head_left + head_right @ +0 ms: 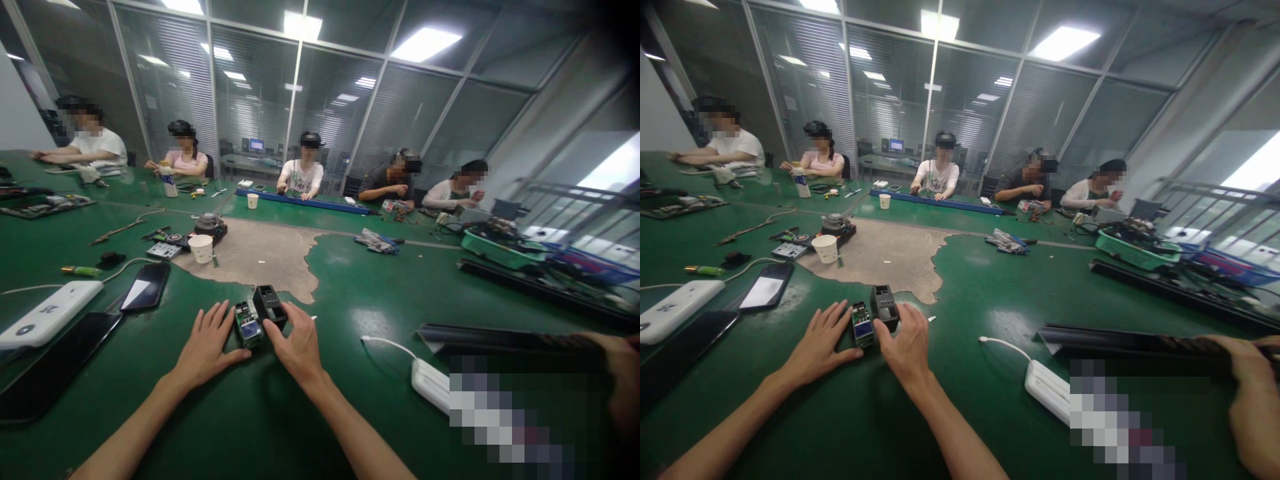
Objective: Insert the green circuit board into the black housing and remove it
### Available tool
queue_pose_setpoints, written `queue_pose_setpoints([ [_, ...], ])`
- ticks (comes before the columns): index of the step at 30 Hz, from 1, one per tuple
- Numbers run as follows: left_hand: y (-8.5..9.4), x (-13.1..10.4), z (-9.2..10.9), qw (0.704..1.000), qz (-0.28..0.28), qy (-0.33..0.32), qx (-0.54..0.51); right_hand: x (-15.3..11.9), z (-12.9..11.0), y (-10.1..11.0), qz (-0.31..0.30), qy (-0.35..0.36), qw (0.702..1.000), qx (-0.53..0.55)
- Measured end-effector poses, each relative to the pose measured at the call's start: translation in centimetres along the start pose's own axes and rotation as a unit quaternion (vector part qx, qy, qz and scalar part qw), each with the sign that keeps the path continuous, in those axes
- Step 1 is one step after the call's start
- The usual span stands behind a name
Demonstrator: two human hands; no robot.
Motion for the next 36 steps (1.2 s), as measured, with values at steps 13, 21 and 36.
queue_pose_setpoints([
  [13, -0.2, -0.3, -0.4, 1.0, -0.006, -0.003, 0.001, -0.6, -4.7, -2.4, -0.047, 0.023, 0.998, -0.039],
  [21, -1.0, -0.5, -1.0, 1.0, 0.021, -0.005, -0.014, -2.2, -3.3, -3.4, -0.076, 0.007, 0.996, -0.052],
  [36, -1.2, -0.3, -0.9, 0.999, 0.032, -0.025, -0.004, -2.3, -2.8, -3.4, -0.057, -0.013, 0.998, 0.006],
])
Point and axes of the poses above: each hand's wrist, its own x-axis towards the middle knuckle, its own y-axis out of the back of the hand, z = x × y, the point moved 2 cm from there along x, towards the middle knuckle, and after that the axes turned 8 degrees about -y, right-handed, at the moved point
